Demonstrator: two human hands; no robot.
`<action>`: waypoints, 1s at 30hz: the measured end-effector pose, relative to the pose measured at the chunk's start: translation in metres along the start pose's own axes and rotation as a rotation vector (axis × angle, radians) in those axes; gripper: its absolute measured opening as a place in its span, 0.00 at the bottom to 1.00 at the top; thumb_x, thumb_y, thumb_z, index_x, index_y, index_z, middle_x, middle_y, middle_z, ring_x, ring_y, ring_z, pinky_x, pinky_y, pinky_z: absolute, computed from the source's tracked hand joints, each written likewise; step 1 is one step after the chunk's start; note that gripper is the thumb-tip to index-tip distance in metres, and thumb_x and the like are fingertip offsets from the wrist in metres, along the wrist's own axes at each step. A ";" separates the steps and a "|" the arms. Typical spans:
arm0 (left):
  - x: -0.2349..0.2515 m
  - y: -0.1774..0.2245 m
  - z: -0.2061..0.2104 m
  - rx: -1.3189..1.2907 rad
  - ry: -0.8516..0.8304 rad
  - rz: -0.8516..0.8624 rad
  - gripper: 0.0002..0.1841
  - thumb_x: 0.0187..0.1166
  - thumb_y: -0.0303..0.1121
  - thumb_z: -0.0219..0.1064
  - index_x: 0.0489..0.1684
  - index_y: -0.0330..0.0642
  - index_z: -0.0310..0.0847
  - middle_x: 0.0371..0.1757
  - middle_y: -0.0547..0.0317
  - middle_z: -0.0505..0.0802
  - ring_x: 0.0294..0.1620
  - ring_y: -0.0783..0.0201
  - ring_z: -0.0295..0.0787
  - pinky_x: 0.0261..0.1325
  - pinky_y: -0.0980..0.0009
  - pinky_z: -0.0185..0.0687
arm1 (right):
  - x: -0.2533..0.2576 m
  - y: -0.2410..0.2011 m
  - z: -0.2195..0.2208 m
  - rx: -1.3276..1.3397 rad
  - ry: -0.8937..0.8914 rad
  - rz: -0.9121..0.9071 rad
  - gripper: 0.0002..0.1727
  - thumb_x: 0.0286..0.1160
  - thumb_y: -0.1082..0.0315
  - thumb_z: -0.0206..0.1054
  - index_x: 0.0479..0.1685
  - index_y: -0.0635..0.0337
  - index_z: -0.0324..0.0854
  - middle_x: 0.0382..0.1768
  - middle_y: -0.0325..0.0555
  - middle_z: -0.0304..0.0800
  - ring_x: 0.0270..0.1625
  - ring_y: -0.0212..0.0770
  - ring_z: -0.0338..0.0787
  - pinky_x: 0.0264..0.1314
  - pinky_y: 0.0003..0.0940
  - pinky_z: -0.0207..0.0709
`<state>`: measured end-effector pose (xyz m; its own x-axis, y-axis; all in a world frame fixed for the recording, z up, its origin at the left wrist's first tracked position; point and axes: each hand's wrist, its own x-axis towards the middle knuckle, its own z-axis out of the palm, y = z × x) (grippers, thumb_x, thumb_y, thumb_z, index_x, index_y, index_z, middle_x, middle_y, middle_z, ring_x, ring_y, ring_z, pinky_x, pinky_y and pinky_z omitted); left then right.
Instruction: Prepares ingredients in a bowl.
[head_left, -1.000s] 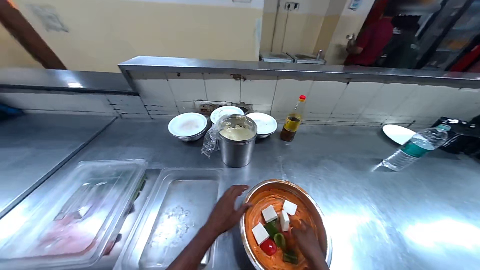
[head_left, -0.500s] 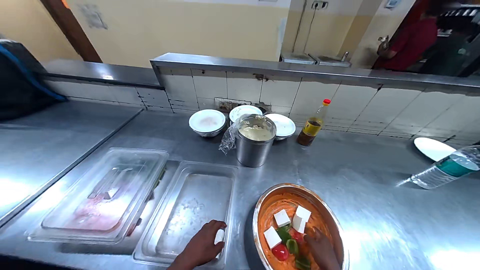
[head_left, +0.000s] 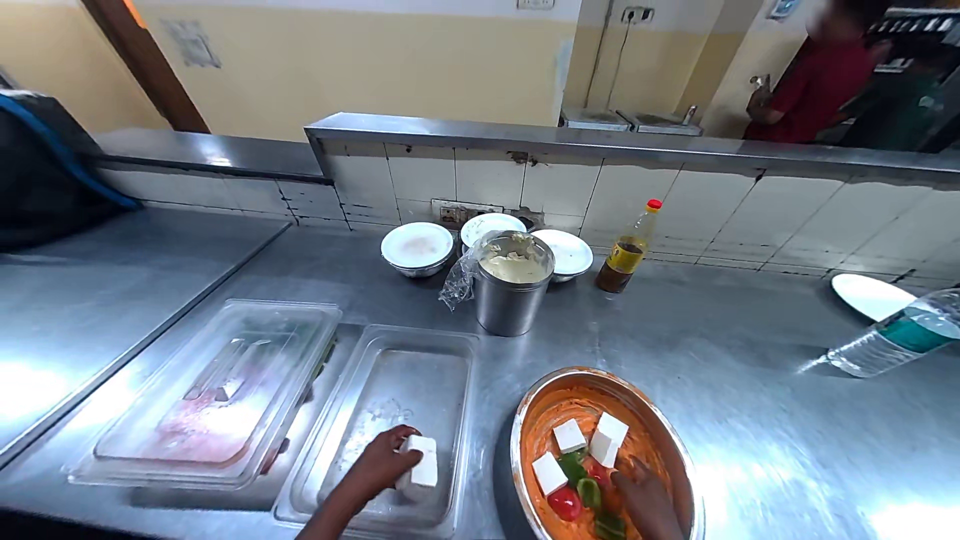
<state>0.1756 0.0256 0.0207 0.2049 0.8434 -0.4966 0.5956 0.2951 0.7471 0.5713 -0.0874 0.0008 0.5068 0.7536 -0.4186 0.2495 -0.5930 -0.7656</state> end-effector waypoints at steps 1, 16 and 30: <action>0.003 0.001 -0.010 0.038 0.023 0.030 0.23 0.76 0.32 0.71 0.70 0.34 0.78 0.59 0.37 0.90 0.55 0.45 0.91 0.58 0.46 0.86 | 0.000 0.000 0.000 -0.002 -0.001 0.000 0.27 0.77 0.71 0.67 0.77 0.72 0.75 0.69 0.73 0.82 0.72 0.64 0.82 0.75 0.61 0.71; 0.020 0.012 -0.015 0.688 0.003 0.046 0.42 0.73 0.53 0.76 0.83 0.35 0.68 0.78 0.36 0.79 0.80 0.39 0.74 0.81 0.43 0.68 | -0.008 -0.006 -0.001 -0.046 -0.005 -0.001 0.29 0.77 0.70 0.67 0.77 0.76 0.73 0.67 0.76 0.83 0.70 0.66 0.83 0.74 0.63 0.72; 0.014 0.000 0.006 0.633 0.167 0.087 0.34 0.78 0.48 0.73 0.83 0.45 0.72 0.75 0.41 0.82 0.77 0.38 0.77 0.76 0.40 0.70 | 0.000 0.000 0.000 -0.059 -0.023 -0.016 0.29 0.77 0.71 0.66 0.77 0.76 0.73 0.67 0.75 0.83 0.70 0.64 0.83 0.74 0.61 0.72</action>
<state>0.1832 0.0348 0.0110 0.1800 0.9255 -0.3334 0.9344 -0.0549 0.3521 0.5716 -0.0877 0.0011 0.4836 0.7692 -0.4177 0.3061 -0.5957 -0.7426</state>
